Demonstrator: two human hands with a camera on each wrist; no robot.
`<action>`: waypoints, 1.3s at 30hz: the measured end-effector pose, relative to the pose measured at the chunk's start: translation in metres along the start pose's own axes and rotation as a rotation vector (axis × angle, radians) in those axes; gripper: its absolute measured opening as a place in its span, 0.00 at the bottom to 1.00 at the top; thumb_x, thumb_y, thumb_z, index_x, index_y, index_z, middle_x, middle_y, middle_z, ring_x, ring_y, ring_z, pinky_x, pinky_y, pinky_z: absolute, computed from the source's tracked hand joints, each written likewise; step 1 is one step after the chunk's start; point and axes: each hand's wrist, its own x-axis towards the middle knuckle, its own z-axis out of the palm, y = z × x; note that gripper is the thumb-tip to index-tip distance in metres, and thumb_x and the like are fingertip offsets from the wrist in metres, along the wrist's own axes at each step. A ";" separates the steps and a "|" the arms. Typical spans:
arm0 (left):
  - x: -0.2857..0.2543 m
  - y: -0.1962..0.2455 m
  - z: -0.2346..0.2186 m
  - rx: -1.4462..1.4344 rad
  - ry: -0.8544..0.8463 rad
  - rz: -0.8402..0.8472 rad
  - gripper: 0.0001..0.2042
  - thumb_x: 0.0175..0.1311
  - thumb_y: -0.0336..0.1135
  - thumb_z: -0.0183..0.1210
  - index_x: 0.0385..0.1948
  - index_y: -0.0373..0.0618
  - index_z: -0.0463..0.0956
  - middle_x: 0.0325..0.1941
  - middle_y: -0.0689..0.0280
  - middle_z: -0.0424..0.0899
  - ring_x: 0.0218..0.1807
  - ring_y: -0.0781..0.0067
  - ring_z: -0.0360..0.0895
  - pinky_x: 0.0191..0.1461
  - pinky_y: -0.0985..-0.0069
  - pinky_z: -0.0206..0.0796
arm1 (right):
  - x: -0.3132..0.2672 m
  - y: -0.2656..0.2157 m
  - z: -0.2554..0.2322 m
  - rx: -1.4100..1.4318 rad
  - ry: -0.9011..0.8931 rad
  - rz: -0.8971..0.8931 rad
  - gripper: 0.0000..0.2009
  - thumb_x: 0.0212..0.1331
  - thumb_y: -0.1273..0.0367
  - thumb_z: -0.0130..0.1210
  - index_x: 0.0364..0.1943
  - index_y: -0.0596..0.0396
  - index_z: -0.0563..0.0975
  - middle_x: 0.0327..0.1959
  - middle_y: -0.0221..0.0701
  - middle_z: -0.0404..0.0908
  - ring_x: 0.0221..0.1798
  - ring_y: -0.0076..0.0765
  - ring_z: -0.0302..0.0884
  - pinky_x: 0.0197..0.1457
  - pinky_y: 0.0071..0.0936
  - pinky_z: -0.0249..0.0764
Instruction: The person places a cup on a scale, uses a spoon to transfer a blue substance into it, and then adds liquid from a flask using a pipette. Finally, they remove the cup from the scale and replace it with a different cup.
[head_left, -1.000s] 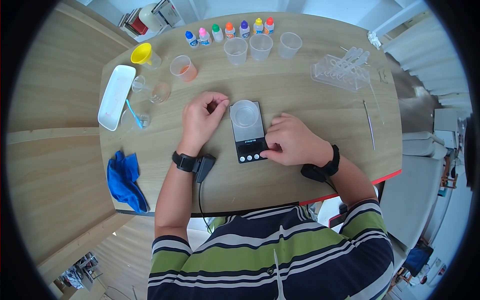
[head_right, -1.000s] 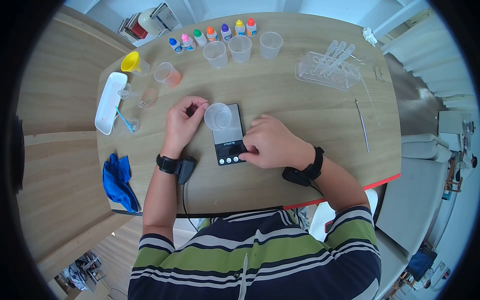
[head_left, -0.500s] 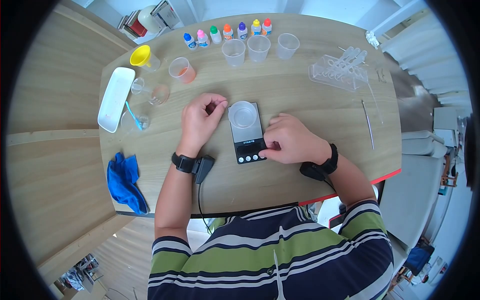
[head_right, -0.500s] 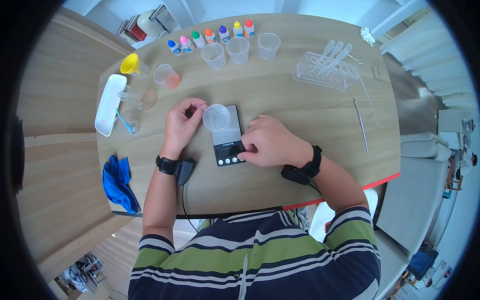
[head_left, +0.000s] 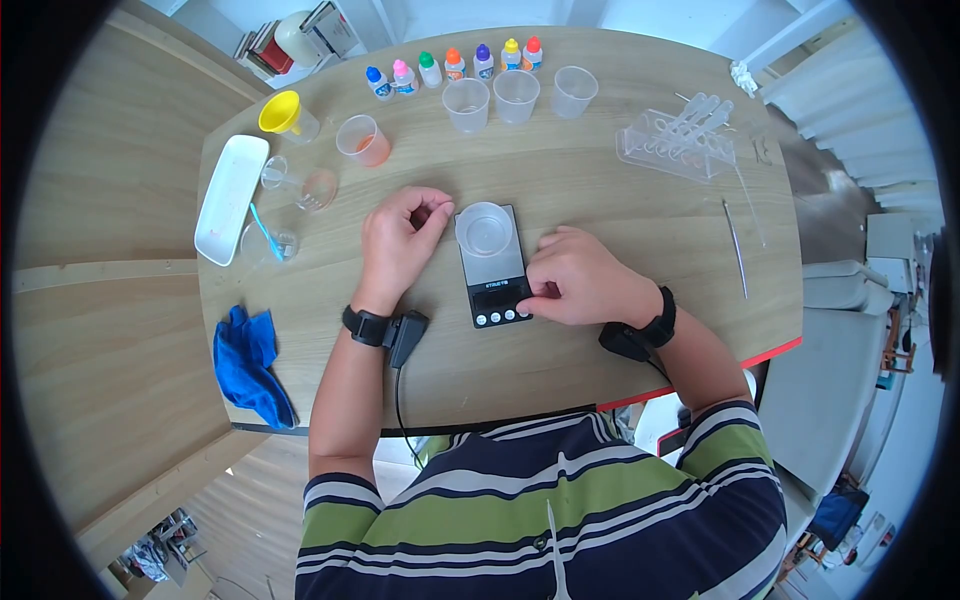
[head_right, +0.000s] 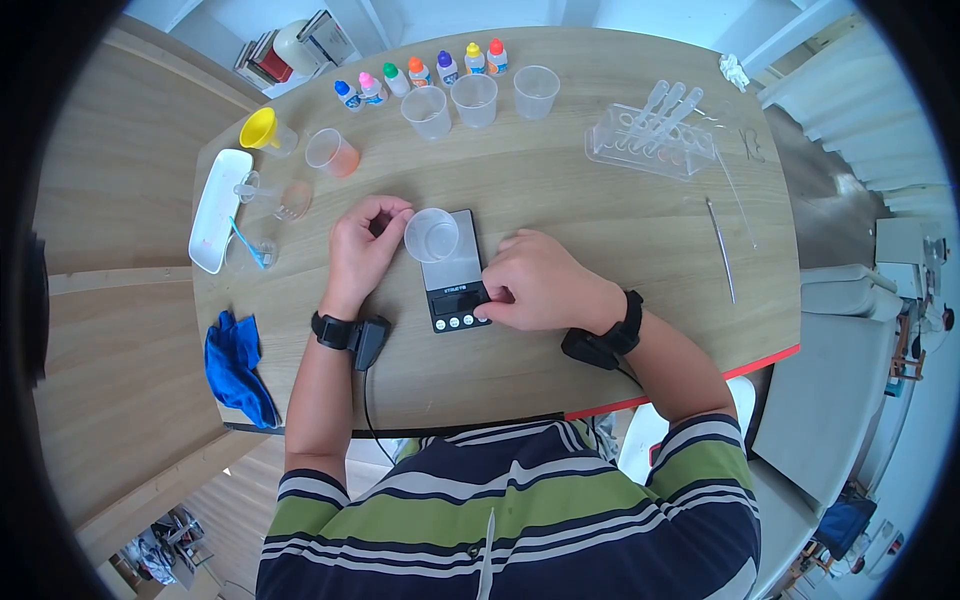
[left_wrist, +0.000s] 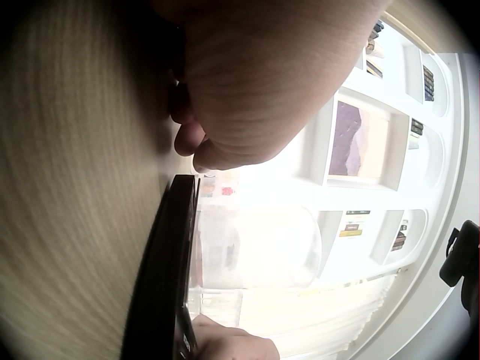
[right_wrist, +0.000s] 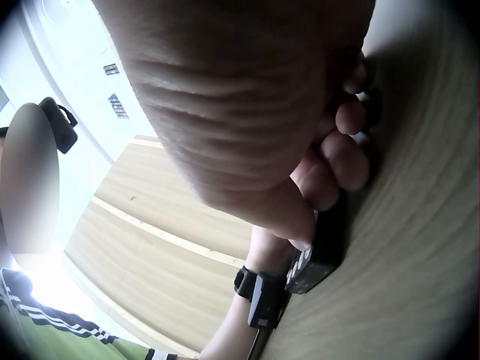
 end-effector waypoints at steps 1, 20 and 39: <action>0.000 0.000 0.000 0.005 0.001 0.002 0.06 0.71 0.31 0.71 0.43 0.41 0.90 0.32 0.69 0.90 0.33 0.82 0.83 0.41 0.77 0.77 | 0.000 0.000 0.000 -0.004 -0.002 -0.002 0.18 0.51 0.64 0.78 0.16 0.47 0.76 0.17 0.29 0.76 0.30 0.43 0.76 0.43 0.39 0.70; 0.001 -0.002 0.002 -0.050 0.040 0.022 0.05 0.67 0.32 0.74 0.39 0.44 0.90 0.31 0.66 0.89 0.31 0.75 0.84 0.38 0.73 0.76 | 0.001 0.023 -0.001 0.244 0.334 0.168 0.12 0.63 0.69 0.74 0.27 0.58 0.82 0.25 0.32 0.80 0.25 0.30 0.75 0.29 0.31 0.70; -0.002 0.004 -0.001 -0.021 0.038 0.082 0.04 0.69 0.30 0.72 0.40 0.42 0.90 0.32 0.67 0.90 0.32 0.79 0.84 0.39 0.75 0.77 | 0.006 0.030 -0.004 -0.013 0.446 0.078 0.10 0.59 0.69 0.74 0.27 0.54 0.82 0.24 0.33 0.79 0.27 0.41 0.77 0.31 0.38 0.71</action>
